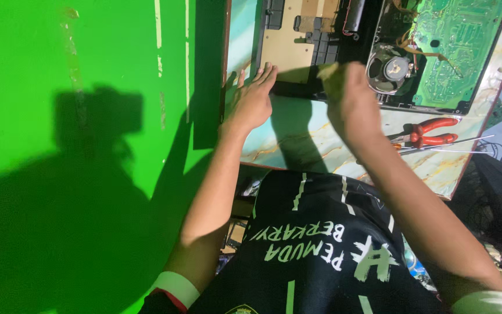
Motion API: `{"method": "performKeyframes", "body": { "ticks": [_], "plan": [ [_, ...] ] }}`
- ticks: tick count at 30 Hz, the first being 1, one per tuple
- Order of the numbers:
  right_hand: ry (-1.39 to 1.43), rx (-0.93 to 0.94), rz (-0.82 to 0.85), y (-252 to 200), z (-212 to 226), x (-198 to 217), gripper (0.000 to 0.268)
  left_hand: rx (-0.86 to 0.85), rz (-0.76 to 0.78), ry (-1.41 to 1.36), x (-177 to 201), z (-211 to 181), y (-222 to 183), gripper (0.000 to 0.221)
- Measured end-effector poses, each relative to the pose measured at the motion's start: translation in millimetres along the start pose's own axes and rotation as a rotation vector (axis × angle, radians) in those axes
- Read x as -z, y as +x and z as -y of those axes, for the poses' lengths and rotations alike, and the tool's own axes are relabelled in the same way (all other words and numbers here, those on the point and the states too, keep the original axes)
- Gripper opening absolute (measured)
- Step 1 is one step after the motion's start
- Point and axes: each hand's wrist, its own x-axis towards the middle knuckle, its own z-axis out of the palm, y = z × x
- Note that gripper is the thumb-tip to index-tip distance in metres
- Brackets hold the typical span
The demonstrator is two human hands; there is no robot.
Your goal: The person wipes internal electronic components with a sponge, then moves small parts around on a table and picks up an item from the floor.
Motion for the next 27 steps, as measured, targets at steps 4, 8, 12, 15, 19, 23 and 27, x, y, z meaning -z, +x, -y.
{"method": "performKeyframes", "body": {
  "ticks": [4, 8, 12, 15, 19, 23, 27],
  "plan": [
    [0.163, 0.118, 0.003, 8.6, 18.4, -22.4, 0.034, 0.016, 0.02, 0.002, 0.0, 0.0, 7.7, 0.071],
    [0.285, -0.017, -0.012, 6.2, 9.9, 1.1, 0.041, 0.005, 0.006, 0.019, -1.4, 0.5, 4.7, 0.07],
    [-0.022, 0.224, -0.014, -9.2, -1.0, 38.5, 0.04, -0.002, -0.007, 0.029, -1.8, -1.3, 3.4, 0.072],
    [-0.026, 0.385, 0.286, -6.7, 4.4, 36.4, 0.03, 0.056, 0.003, 0.057, -3.4, -4.7, 3.6, 0.069],
    [-0.436, 0.579, 0.168, -8.2, 11.8, 19.2, 0.031, 0.052, -0.069, 0.136, -12.9, -14.4, 1.5, 0.074],
    [-0.625, 0.475, 0.158, -19.4, 4.1, 20.8, 0.035, 0.05, -0.11, 0.12, -14.9, -13.9, 1.5, 0.075],
    [-0.49, 0.562, 0.137, -23.8, -8.2, 19.7, 0.041, 0.043, -0.065, 0.109, -15.3, -10.4, -2.5, 0.074]
  ]
}}
